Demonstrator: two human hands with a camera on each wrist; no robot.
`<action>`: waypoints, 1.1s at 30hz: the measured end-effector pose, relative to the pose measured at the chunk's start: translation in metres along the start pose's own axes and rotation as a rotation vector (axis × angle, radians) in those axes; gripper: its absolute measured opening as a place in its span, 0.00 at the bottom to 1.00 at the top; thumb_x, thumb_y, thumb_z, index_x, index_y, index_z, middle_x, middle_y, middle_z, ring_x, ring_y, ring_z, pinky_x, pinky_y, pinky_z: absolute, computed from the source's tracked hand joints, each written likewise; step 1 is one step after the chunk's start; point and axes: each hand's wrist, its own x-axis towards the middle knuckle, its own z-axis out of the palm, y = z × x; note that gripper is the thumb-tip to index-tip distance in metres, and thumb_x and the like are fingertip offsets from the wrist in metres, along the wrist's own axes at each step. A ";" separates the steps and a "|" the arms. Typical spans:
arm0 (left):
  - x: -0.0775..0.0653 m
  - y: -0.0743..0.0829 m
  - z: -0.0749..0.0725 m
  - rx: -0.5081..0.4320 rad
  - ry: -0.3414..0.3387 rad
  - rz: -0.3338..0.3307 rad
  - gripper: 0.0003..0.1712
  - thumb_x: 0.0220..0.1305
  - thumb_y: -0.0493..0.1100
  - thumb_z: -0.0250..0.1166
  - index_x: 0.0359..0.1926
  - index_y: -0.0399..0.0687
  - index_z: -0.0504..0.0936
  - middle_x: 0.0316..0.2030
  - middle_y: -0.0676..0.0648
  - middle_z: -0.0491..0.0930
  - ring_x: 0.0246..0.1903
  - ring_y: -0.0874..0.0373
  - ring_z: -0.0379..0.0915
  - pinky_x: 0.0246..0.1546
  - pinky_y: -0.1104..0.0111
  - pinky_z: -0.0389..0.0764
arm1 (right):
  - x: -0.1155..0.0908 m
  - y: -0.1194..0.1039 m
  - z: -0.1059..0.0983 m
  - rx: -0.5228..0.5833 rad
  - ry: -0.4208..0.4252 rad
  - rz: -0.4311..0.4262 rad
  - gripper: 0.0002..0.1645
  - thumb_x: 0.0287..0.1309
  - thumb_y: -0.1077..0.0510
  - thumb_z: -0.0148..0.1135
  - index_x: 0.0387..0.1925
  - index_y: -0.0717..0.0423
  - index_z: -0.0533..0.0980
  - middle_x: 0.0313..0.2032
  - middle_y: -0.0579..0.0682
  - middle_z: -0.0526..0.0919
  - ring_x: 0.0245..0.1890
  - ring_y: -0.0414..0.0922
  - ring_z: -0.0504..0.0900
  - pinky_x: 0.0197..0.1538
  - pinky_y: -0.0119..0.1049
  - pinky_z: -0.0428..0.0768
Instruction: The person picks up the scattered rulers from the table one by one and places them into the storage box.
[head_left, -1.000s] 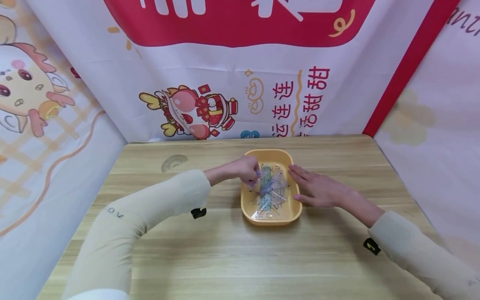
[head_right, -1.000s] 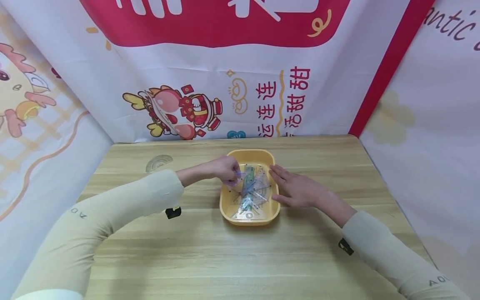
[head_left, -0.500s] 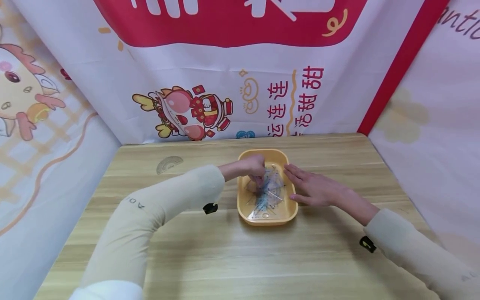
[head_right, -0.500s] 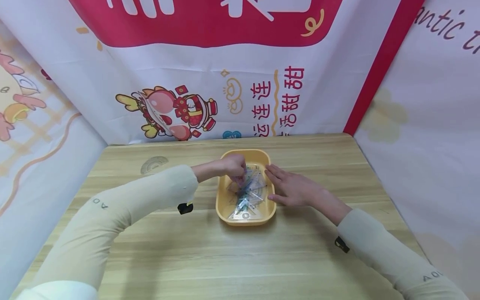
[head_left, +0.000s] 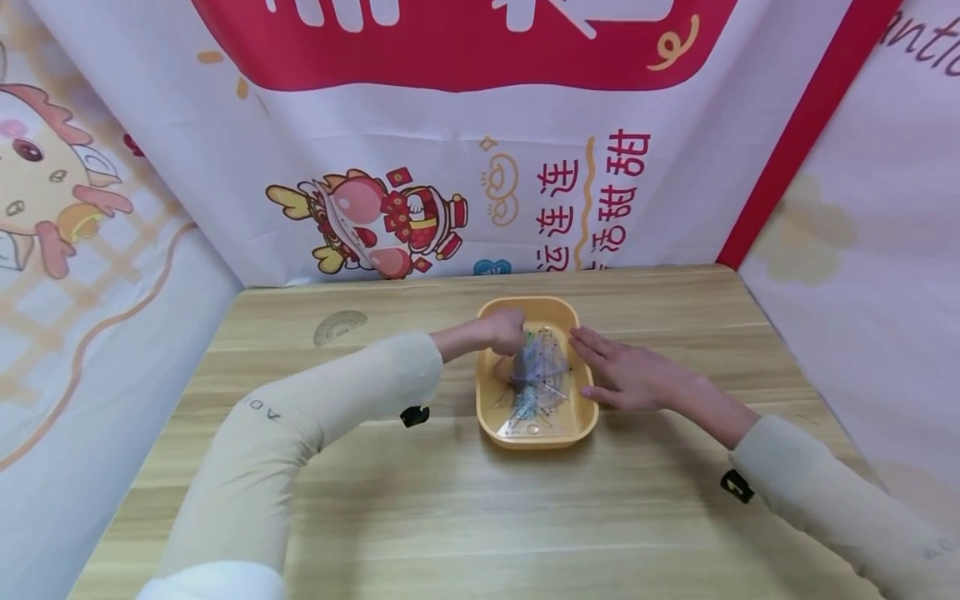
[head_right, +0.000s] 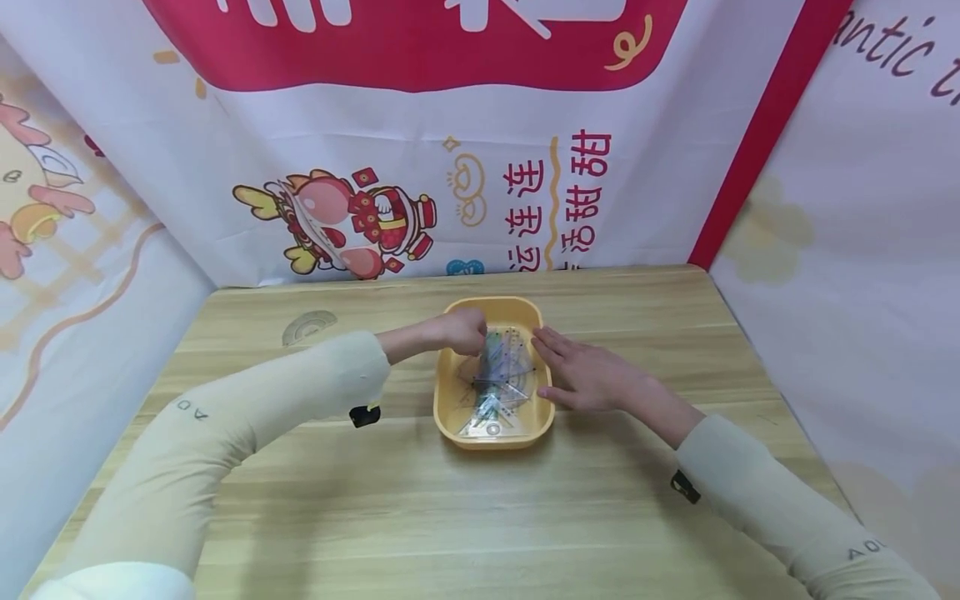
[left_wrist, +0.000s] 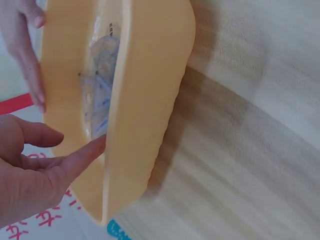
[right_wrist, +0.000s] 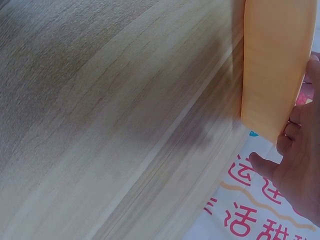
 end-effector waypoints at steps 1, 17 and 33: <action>-0.002 -0.002 -0.003 0.033 0.008 0.027 0.15 0.60 0.30 0.54 0.19 0.46 0.68 0.16 0.53 0.69 0.14 0.63 0.58 0.15 0.75 0.62 | 0.000 0.000 0.000 0.001 -0.001 0.002 0.48 0.70 0.38 0.52 0.77 0.61 0.50 0.79 0.59 0.47 0.77 0.57 0.55 0.69 0.57 0.71; -0.055 -0.044 -0.018 -0.137 0.147 0.215 0.19 0.65 0.34 0.57 0.56 0.29 0.77 0.51 0.35 0.84 0.53 0.47 0.81 0.53 0.64 0.84 | 0.000 -0.003 -0.002 0.008 -0.018 0.021 0.48 0.70 0.37 0.52 0.77 0.60 0.50 0.79 0.58 0.46 0.77 0.56 0.54 0.70 0.56 0.70; -0.099 -0.107 -0.049 -0.175 0.303 0.193 0.17 0.70 0.36 0.58 0.57 0.35 0.76 0.52 0.38 0.82 0.54 0.47 0.79 0.55 0.57 0.84 | -0.001 -0.004 -0.002 0.022 -0.023 0.029 0.49 0.70 0.36 0.52 0.77 0.59 0.49 0.79 0.57 0.45 0.77 0.56 0.55 0.71 0.57 0.68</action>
